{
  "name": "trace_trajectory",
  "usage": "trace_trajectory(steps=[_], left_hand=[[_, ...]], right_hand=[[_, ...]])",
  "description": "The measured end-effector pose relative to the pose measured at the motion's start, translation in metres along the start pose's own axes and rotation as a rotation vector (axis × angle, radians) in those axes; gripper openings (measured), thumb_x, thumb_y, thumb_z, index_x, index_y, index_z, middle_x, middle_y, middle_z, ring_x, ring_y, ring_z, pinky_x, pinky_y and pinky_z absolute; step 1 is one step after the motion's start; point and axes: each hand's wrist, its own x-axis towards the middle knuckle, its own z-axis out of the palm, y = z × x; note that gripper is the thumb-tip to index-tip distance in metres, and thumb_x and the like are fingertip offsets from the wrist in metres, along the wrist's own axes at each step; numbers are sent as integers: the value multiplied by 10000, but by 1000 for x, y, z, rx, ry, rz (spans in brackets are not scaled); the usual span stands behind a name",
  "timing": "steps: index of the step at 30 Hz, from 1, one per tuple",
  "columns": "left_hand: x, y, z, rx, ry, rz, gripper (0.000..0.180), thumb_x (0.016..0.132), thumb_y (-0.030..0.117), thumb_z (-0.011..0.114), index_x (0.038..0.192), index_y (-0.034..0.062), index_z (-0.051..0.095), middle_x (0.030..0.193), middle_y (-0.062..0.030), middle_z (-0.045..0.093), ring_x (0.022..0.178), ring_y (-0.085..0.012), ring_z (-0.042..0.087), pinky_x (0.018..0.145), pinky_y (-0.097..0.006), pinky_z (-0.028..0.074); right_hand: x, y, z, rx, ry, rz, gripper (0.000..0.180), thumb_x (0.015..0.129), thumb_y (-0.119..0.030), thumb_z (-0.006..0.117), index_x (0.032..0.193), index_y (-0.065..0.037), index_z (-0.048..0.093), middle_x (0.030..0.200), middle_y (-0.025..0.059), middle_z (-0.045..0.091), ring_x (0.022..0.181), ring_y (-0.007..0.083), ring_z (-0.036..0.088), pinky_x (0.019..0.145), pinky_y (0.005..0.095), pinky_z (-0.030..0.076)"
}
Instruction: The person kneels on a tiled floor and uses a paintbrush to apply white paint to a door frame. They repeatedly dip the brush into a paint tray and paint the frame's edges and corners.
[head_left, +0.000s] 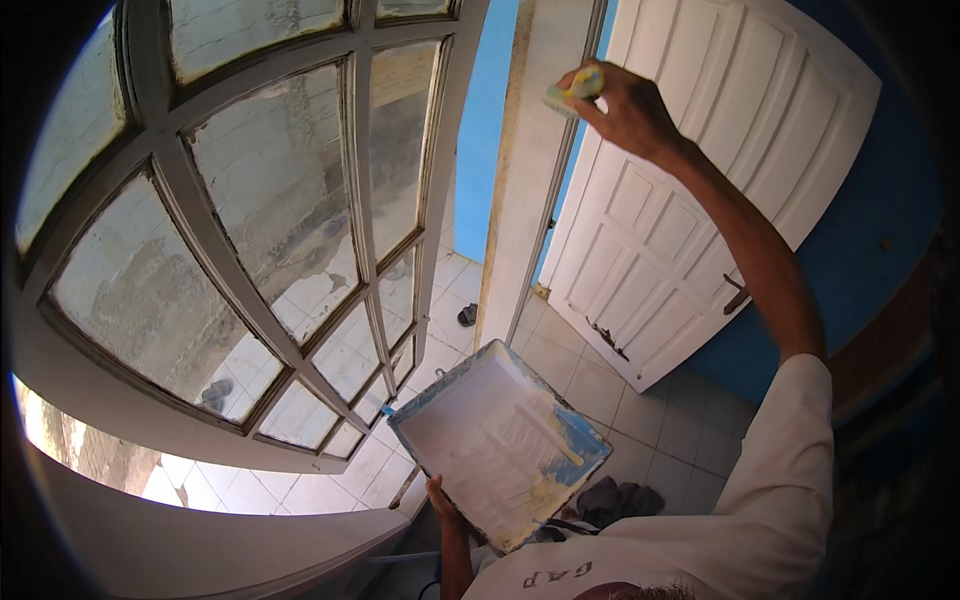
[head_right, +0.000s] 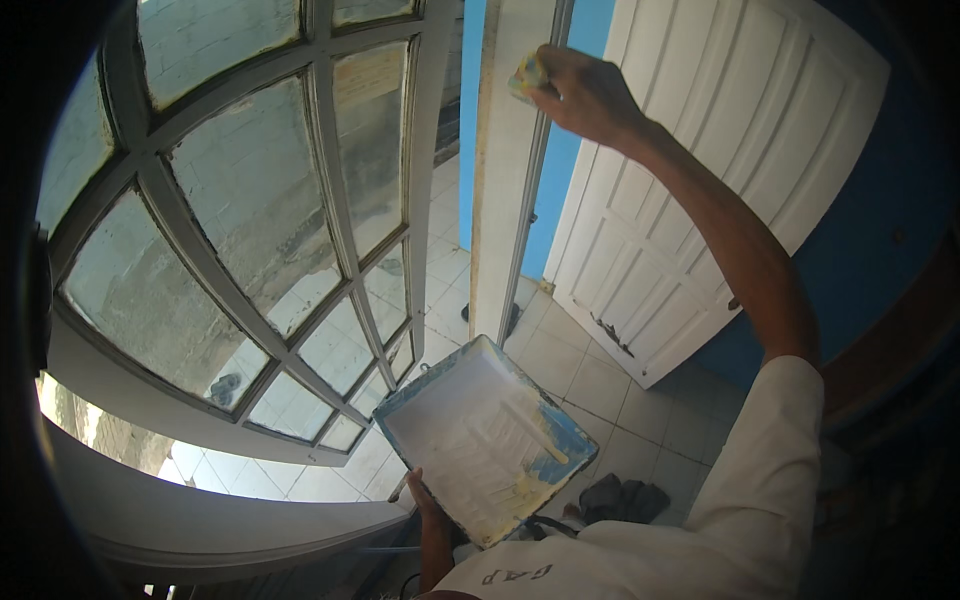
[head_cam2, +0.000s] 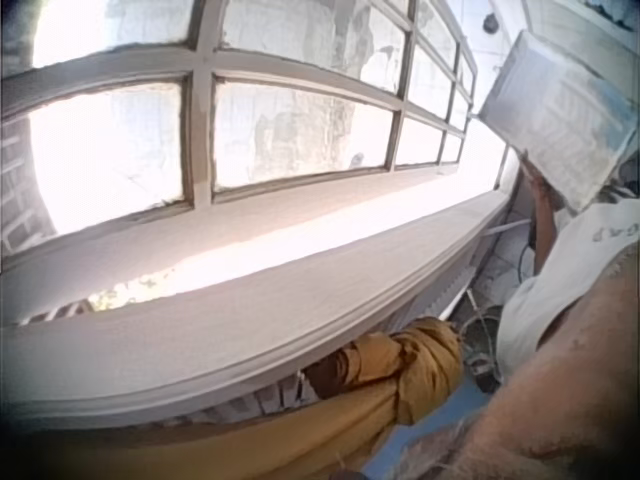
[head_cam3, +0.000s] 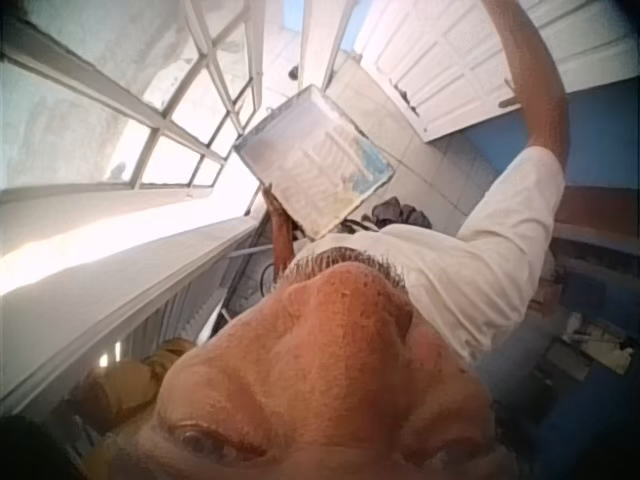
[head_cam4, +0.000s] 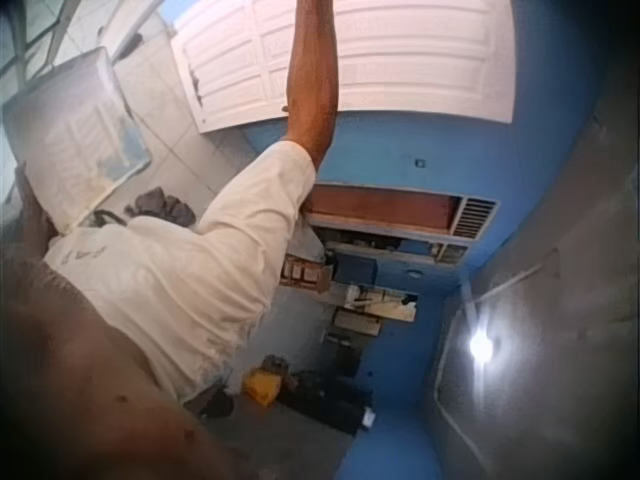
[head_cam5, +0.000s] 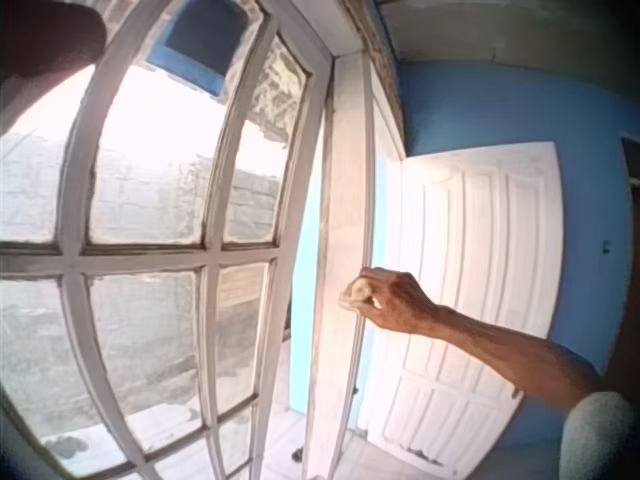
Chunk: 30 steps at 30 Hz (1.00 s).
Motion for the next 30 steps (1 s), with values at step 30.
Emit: trace_trajectory(steps=[30], left_hand=[[-18,28,37,72,58,-9,616,983,531,464,1295,9,562,1172,-113,654,1048,-258,649,902,-400,542]], right_hand=[[-71,-67,59,34,-153,-75,215,810,-116,754,1015,-136,695,932,-4,642,854,182,679,725,346,571]])
